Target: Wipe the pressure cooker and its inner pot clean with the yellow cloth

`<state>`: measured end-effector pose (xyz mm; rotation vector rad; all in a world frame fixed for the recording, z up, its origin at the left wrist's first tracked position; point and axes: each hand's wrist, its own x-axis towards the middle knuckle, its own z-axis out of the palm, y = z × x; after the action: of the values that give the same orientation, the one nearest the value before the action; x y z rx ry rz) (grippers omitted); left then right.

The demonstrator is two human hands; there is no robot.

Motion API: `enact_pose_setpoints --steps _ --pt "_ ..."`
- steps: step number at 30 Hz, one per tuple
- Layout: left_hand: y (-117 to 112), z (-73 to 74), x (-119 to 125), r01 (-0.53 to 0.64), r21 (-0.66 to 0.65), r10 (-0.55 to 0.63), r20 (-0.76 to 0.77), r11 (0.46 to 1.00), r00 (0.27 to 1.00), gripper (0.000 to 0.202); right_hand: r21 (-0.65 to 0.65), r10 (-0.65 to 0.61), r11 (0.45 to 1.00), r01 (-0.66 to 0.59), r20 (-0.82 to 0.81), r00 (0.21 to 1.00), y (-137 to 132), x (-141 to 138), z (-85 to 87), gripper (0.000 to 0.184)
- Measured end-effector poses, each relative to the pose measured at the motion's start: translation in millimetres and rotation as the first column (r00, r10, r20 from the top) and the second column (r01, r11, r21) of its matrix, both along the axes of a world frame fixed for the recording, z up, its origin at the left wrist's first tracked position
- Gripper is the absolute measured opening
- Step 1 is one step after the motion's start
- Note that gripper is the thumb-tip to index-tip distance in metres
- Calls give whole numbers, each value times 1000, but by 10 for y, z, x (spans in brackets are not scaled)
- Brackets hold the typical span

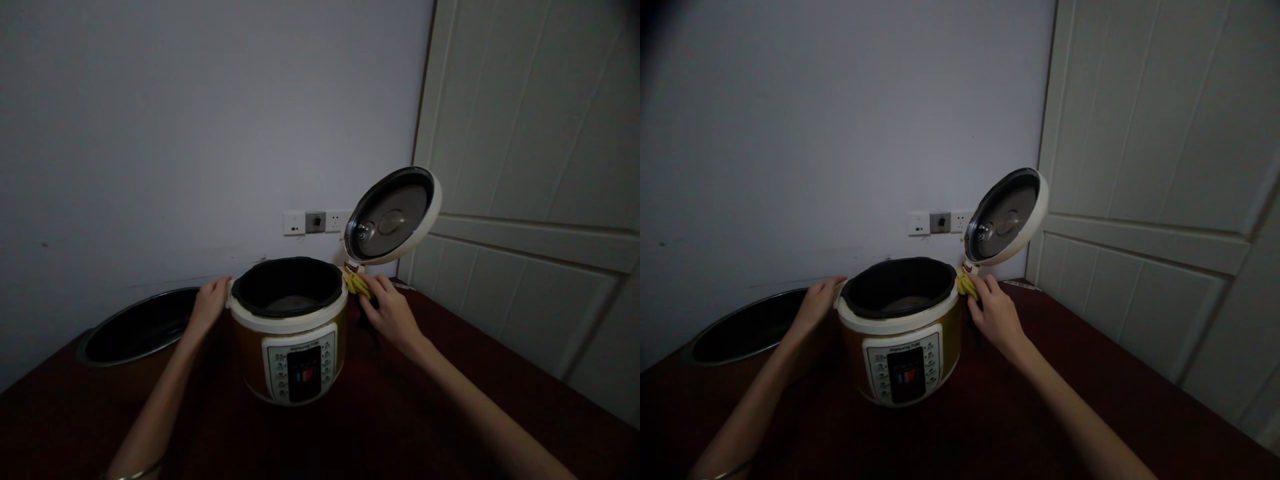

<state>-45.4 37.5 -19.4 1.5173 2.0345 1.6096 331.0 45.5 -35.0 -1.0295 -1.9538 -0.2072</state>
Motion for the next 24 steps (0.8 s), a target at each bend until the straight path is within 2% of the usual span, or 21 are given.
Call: enact_pose_setpoints --steps 2,5,8,11,13,15,18,20,22,24 --pt "-1 5 -2 -2 5 2 15 1000 1000 38 18 -44 999 43 45 998 77 -31 -2 42" --pt "-32 43 33 0 -4 0 1 1000 1000 38 1 -40 999 40 91 995 117 -52 -62 37" --pt "-68 81 74 -7 -15 7 -5 1000 1000 38 -79 -68 993 84 185 980 21 -43 -79 33" --pt "-70 80 78 -5 -23 5 2 1000 1000 39 -109 -133 979 174 309 942 -175 -50 30 32" --pt "-59 61 65 2 -19 -2 2 1000 1000 40 -39 -181 978 205 330 926 -318 -86 188 32" --pt "-53 44 54 5 -6 -5 0 1000 1000 41 69 -208 978 196 321 924 -431 -154 417 31" --pt "-55 37 52 5 0 -5 -7 1000 1000 40 210 -209 967 147 311 927 -463 -317 874 33" --pt "-58 40 55 3 0 -3 -13 1000 1000 40 261 -224 955 142 321 920 -352 -452 1208 34" --pt "-55 43 53 3 -2 -3 -12 1000 1000 39 230 -219 964 133 406 887 -138 -589 1498 31" --pt "-50 44 48 10 -6 -10 -14 1000 1000 39 52 -179 983 178 525 832 141 -714 1680 23"
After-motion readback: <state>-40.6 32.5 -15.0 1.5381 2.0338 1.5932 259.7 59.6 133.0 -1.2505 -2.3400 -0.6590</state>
